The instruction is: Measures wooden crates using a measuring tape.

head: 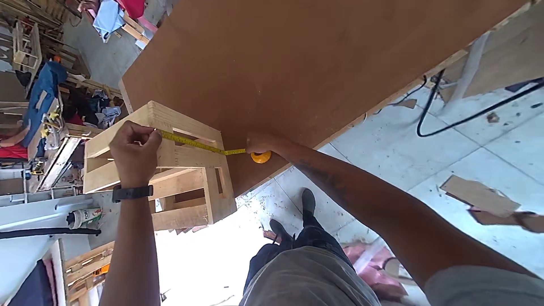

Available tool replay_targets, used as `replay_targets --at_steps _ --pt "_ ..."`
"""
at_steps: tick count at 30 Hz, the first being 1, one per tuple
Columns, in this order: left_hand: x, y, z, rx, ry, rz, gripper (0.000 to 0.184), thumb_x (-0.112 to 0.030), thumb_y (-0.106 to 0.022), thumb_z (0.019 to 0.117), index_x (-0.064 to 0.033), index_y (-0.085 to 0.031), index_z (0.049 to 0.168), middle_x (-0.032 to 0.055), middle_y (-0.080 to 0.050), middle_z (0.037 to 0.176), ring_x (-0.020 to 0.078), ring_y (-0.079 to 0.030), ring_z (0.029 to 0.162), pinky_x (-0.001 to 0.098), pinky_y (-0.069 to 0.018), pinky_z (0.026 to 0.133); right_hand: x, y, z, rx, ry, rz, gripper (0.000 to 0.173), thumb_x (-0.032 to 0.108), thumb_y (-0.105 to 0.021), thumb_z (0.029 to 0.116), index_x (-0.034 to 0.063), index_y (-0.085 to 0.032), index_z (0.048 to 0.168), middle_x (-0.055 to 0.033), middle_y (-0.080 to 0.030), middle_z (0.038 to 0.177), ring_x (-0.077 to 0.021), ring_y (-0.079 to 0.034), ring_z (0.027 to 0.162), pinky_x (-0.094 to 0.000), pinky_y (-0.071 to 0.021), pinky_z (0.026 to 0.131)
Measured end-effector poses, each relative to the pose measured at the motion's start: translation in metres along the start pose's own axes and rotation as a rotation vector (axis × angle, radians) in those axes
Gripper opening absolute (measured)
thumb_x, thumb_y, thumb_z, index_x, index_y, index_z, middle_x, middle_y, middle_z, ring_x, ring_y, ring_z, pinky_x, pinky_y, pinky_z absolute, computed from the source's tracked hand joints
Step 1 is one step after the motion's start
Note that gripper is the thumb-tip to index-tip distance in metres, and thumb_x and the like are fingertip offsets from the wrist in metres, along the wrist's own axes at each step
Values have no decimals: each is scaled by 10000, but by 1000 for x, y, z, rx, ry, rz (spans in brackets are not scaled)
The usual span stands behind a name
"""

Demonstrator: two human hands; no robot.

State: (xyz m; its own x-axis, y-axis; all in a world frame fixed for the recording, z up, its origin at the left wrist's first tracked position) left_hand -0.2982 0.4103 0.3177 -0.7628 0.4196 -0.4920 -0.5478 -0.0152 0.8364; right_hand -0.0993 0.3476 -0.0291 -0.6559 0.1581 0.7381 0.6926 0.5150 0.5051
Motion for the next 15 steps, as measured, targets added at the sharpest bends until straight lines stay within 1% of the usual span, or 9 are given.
replay_targets --at_steps 3,5,6,7,9,11,13,14,15 --pt "-4 5 1 -40 -34 12 181 -226 -755 911 -82 -694 1001 21 -652 783 130 -617 675 340 -552 619 -6 13 -4 -1 123 254 351 432 -665 962 92 -752 957 -97 -721 873 -253 -690 822 -548 -558 780" --pt "-6 11 -4 -92 -69 -6 213 -287 -743 941 -90 -719 1018 14 -693 834 116 -653 723 342 -581 667 1 24 -21 -49 175 337 348 433 -577 1027 142 -760 1076 -66 -738 959 -205 -698 882 -496 -567 825" --pt "-7 16 -7 -125 -98 -28 225 -306 -732 951 -101 -730 1046 7 -715 898 112 -675 789 346 -600 720 4 28 -31 -90 179 377 358 429 -520 1061 164 -752 1128 -58 -734 1003 -196 -692 905 -486 -567 830" --pt "-8 23 -14 -150 -133 -69 244 -300 -714 964 -100 -728 1103 17 -724 995 128 -687 902 370 -602 815 3 29 -38 -137 171 408 360 427 -487 1076 186 -744 1151 -42 -736 1023 -188 -694 910 -477 -574 824" --pt "-21 53 -33 -202 -202 -215 281 -251 -688 988 -69 -704 1202 57 -722 1133 187 -690 1058 431 -591 944 1 25 -49 -199 171 472 360 406 -469 1087 183 -740 1169 -38 -741 1010 -191 -694 884 -469 -580 809" --pt "-49 113 -67 -234 -263 -334 302 -209 -642 1017 -37 -665 1264 88 -705 1212 228 -680 1124 461 -573 1002 -2 18 -61 -263 159 588 347 367 -481 1092 159 -745 1179 -51 -745 994 -197 -693 865 -444 -580 798" --pt "-79 204 -112 -341 -424 -377 263 -194 -602 1030 -46 -665 1238 80 -701 1233 242 -668 1146 457 -559 1015 -2 14 -73 -326 150 680 326 319 -495 1090 119 -736 1180 -81 -725 930 -203 -669 792 -411 -571 737" --pt "-84 254 -140 -409 -503 -341 268 -192 -542 1050 -45 -643 1251 76 -684 1261 241 -648 1180 441 -537 1038 5 13 -84 -358 157 686 320 301 -494 1091 105 -736 1162 -80 -710 877 -192 -648 730 -385 -560 684" --pt "-80 304 -171 -486 -539 -273 306 -167 -444 1073 -4 -599 1280 89 -635 1305 238 -593 1239 420 -475 1088 17 14 -98 -380 167 687 321 299 -483 1092 105 -731 1155 -70 -694 846 -175 -624 685 -357 -544 641"
Point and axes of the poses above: each hand's wrist, its own z-axis towards the middle knuckle, its own y-axis out of the back of the hand, x = y × z, the point moved 9 cm from there along z, towards the middle knuckle
